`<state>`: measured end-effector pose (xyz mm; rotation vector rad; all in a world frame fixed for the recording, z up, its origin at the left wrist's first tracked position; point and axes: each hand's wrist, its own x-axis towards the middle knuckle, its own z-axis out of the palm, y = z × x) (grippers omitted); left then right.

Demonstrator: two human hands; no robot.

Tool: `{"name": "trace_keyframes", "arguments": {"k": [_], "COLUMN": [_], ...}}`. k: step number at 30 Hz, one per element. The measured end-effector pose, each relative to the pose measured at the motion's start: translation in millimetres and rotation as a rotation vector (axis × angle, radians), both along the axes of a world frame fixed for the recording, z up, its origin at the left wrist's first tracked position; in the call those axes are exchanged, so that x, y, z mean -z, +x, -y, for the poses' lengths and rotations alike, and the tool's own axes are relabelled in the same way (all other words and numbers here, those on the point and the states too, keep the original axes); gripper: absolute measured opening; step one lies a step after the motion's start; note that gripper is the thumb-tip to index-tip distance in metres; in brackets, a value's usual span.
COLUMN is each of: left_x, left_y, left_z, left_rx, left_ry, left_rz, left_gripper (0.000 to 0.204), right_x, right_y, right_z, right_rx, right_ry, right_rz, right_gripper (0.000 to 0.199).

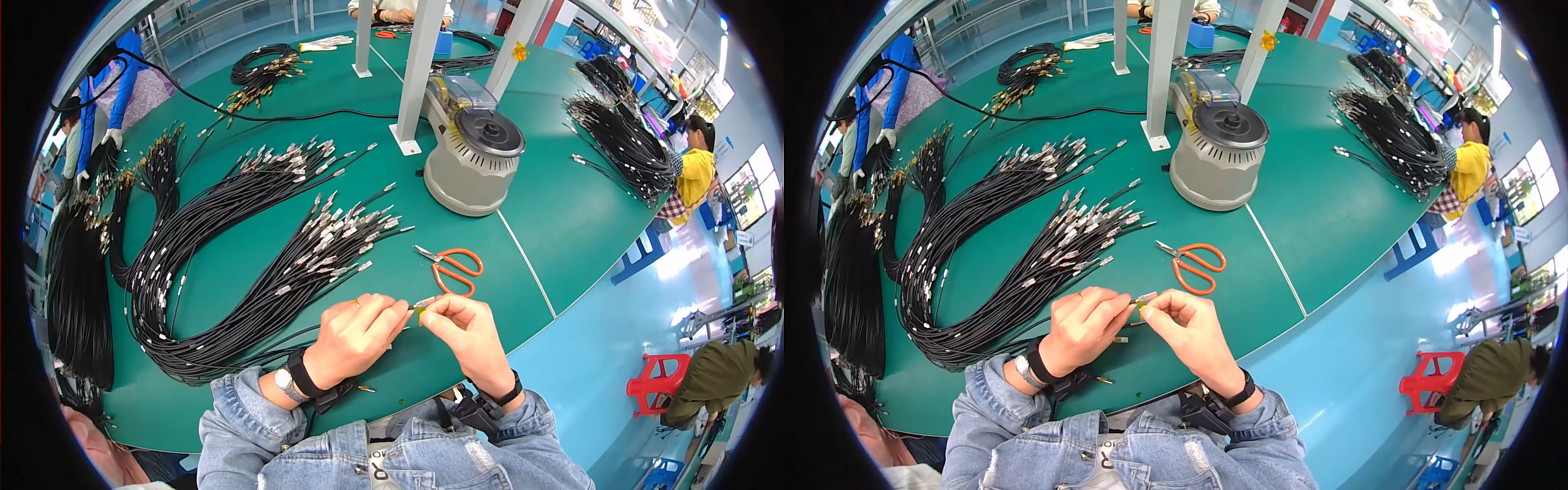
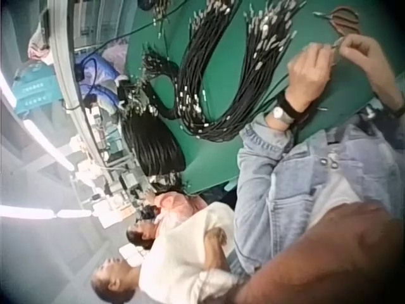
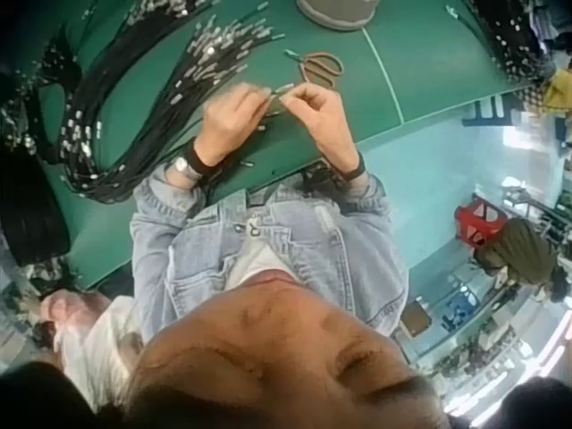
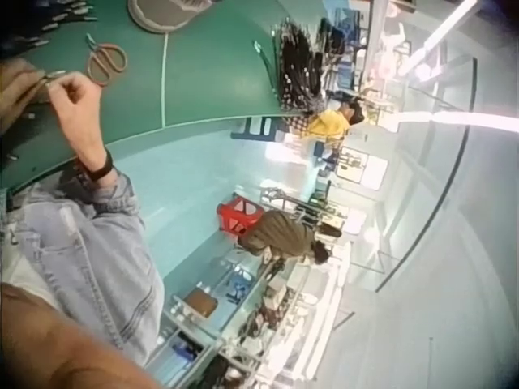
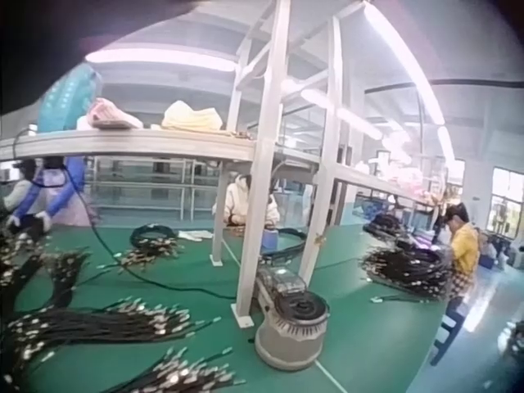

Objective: The person picks up a cable, peels a yellow sticker from its connector by hand, and repeats this for several more cables. They then gather the cables into a bundle, lift them, and place the bundle back onto the table.

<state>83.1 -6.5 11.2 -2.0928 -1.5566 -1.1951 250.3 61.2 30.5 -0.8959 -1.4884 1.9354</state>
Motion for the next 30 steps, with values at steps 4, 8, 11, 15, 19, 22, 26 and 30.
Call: {"name": "trace_keyframes", "arguments": {"k": [4, 8, 11, 15, 19, 22, 26, 30], "left_x": [-1, -1, -2, 0, 0, 0, -2, 3], "left_y": [-1, -1, 0, -1, 0, 0, 1, 1], "left_z": [2, 3, 2, 2, 2, 2, 2, 2], "left_rx": [-0.013, -0.008, -0.006, -0.003, 0.003, 0.010, 0.027, 0.037], "left_ry": [-0.008, -0.008, -0.003, -0.003, -0.010, -0.010, -0.021, -0.025], "left_rz": [-0.054, -0.052, -0.048, -0.042, -0.028, -0.007, 0.017, 0.043], "left_gripper": [0.027, 0.026, 0.025, 0.025, 0.025, 0.024, 0.024, 0.027], "right_x": [-1, -3, -1, -4, -7, -5, -2, -2], "right_y": [3, 4, 4, 3, 3, 3, 5, 5], "right_z": [-5, -8, -8, -8, -9, -9, -11, -12], "right_rx": [-0.047, -0.059, -0.063, -0.073, -0.077, -0.083, -0.100, -0.119], "right_ry": [-0.075, -0.103, -0.086, -0.065, -0.043, -0.025, 0.004, 0.019], "right_rz": [0.005, 0.004, 0.004, 0.019, 0.041, 0.054, 0.070, 0.083], "right_gripper": [0.009, 0.009, 0.010, 0.013, 0.014, 0.012, 0.009, 0.009]}}
